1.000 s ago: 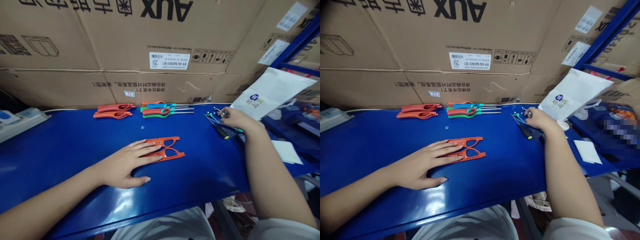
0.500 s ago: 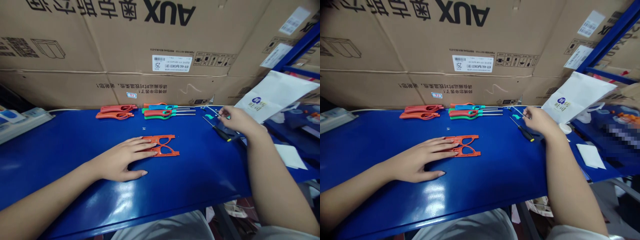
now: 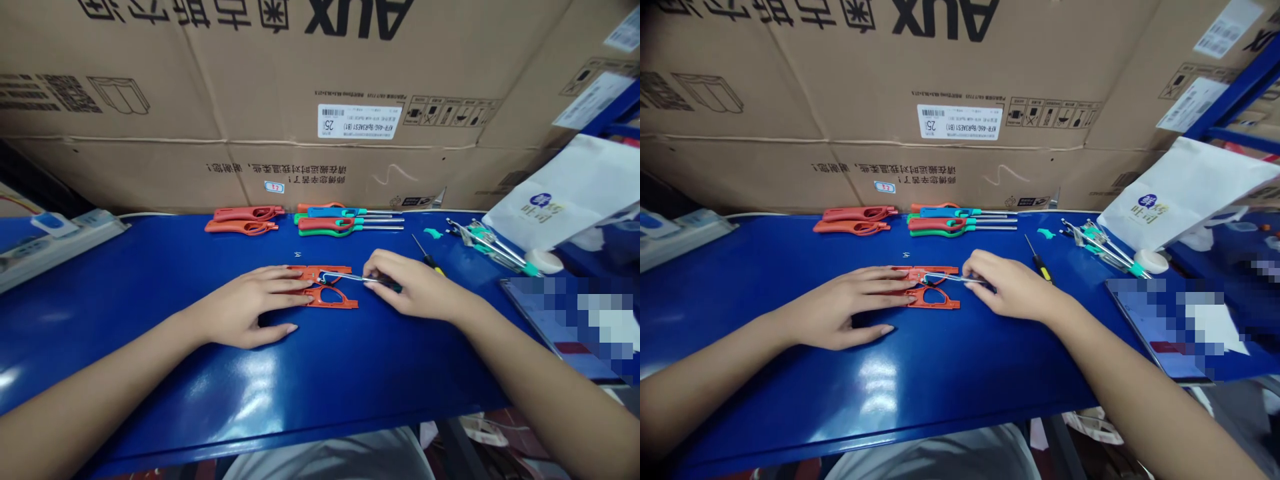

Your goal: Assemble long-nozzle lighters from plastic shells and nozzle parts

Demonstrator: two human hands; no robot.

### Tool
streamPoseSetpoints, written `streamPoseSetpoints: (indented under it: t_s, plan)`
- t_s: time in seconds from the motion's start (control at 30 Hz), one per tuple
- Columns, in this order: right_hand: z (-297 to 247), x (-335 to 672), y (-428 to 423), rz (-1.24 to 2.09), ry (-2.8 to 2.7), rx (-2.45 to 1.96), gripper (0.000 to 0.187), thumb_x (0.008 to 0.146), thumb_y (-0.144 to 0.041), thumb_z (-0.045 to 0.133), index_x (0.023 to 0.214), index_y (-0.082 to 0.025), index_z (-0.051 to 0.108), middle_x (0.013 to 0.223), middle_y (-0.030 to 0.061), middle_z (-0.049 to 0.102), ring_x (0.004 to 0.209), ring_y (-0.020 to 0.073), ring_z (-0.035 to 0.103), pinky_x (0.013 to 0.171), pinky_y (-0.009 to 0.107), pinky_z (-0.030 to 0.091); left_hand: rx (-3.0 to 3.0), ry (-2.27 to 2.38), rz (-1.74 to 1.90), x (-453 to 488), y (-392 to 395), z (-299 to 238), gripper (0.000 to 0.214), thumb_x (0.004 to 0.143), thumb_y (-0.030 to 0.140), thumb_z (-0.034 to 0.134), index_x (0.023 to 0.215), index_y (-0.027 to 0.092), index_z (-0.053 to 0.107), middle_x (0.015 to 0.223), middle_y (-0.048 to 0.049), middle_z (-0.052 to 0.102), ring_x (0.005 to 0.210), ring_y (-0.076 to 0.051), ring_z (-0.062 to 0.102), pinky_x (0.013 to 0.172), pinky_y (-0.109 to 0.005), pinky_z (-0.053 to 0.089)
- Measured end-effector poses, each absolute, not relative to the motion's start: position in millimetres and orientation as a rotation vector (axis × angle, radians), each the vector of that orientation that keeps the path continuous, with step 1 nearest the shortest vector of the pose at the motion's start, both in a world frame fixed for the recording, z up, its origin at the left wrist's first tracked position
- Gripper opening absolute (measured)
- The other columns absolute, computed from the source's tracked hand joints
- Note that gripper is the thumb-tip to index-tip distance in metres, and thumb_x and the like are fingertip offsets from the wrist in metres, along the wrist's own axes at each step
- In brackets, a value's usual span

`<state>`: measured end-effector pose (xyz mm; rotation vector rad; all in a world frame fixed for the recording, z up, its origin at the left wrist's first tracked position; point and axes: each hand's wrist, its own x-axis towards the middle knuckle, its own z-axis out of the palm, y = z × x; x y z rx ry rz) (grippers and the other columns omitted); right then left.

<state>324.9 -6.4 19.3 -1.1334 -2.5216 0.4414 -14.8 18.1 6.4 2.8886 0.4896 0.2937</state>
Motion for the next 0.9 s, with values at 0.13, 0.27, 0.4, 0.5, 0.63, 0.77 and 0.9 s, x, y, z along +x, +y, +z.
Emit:
streamPoseSetpoints:
  t_s: [0.13, 0.27, 0.4, 0.5, 0.63, 0.77, 0.9]
  plan:
    - [14.6, 316.6, -10.7, 0.463, -2.536, -1.024, 0.007, 0.101, -0.024, 0.052, 0.105, -0.022, 0.057, 0.102, 0.0046, 0.06, 0.085, 0.016, 0.058, 0.074, 0.029, 0.046, 2.8, 0.606, 0.618, -8.4, 12.7, 1.5, 0.043, 0.093, 0.03, 0.065, 0.136, 0.026, 0.063, 0.135, -0.0071, 0.069, 0.131, -0.027, 0.061, 0.114, -0.047, 0.048]
    - [12.7, 312.7, -11.2, 0.461, -2.545, -0.959, 0.009, 0.102, -0.025, 0.051, 0.105, -0.021, 0.059, 0.102, 0.0052, 0.061, 0.089, 0.0168, 0.059, 0.076, 0.029, 0.046, 2.633, 0.859, 0.843, 3.1, 4.3, -1.6, 0.029, 0.095, 0.027, 0.064, 0.123, 0.021, 0.066, 0.118, -0.0077, 0.075, 0.11, -0.022, 0.07, 0.097, -0.037, 0.056]
    - [11.9, 308.0, -13.1, 0.481, -2.581, -0.938, 0.01, 0.103, -0.027, 0.051, 0.106, -0.022, 0.058, 0.104, 0.0047, 0.062, 0.09, 0.0163, 0.06, 0.077, 0.029, 0.046, 2.609, 0.892, 0.739, 7.8, 1.0, -2.7, 0.039, 0.096, 0.031, 0.065, 0.134, 0.023, 0.059, 0.127, -0.0075, 0.07, 0.116, -0.023, 0.065, 0.099, -0.037, 0.053]
    - [11.6, 305.9, -14.0, 0.485, -2.629, -0.956, 0.01, 0.104, -0.028, 0.049, 0.106, -0.022, 0.057, 0.104, 0.0042, 0.063, 0.09, 0.0164, 0.06, 0.075, 0.029, 0.045, 2.697, 0.801, 0.623, 6.3, 2.3, -5.7, 0.041, 0.098, 0.031, 0.062, 0.138, 0.026, 0.057, 0.131, -0.0072, 0.068, 0.122, -0.024, 0.062, 0.104, -0.04, 0.047]
    - [15.4, 312.5, -11.5, 0.437, -2.716, -1.076, 0.007, 0.102, -0.025, 0.049, 0.102, -0.022, 0.055, 0.099, 0.0028, 0.064, 0.082, 0.0165, 0.059, 0.071, 0.029, 0.043, 2.719, 0.789, 0.581, 4.7, 4.3, -8.1, 0.037, 0.1, 0.031, 0.061, 0.136, 0.025, 0.058, 0.128, -0.0069, 0.069, 0.117, -0.023, 0.062, 0.101, -0.038, 0.046]
    - [23.5, 329.4, -6.1, 0.364, -2.723, -1.269, 0.004, 0.097, -0.021, 0.051, 0.098, -0.022, 0.055, 0.094, 0.0028, 0.065, 0.076, 0.0169, 0.059, 0.066, 0.03, 0.041, 2.707, 0.817, 0.583, 4.8, 4.0, -6.7, 0.031, 0.1, 0.029, 0.059, 0.131, 0.025, 0.062, 0.124, -0.0054, 0.071, 0.111, -0.021, 0.063, 0.097, -0.036, 0.045]
    - [28.9, 339.8, -4.0, 0.3, -2.669, -1.352, 0.003, 0.097, -0.023, 0.052, 0.098, -0.023, 0.055, 0.093, 0.003, 0.066, 0.076, 0.0182, 0.06, 0.065, 0.03, 0.04, 2.694, 0.822, 0.591, 4.9, 3.2, -6.4, 0.029, 0.1, 0.029, 0.059, 0.129, 0.024, 0.063, 0.12, -0.0056, 0.072, 0.106, -0.021, 0.064, 0.094, -0.035, 0.045]
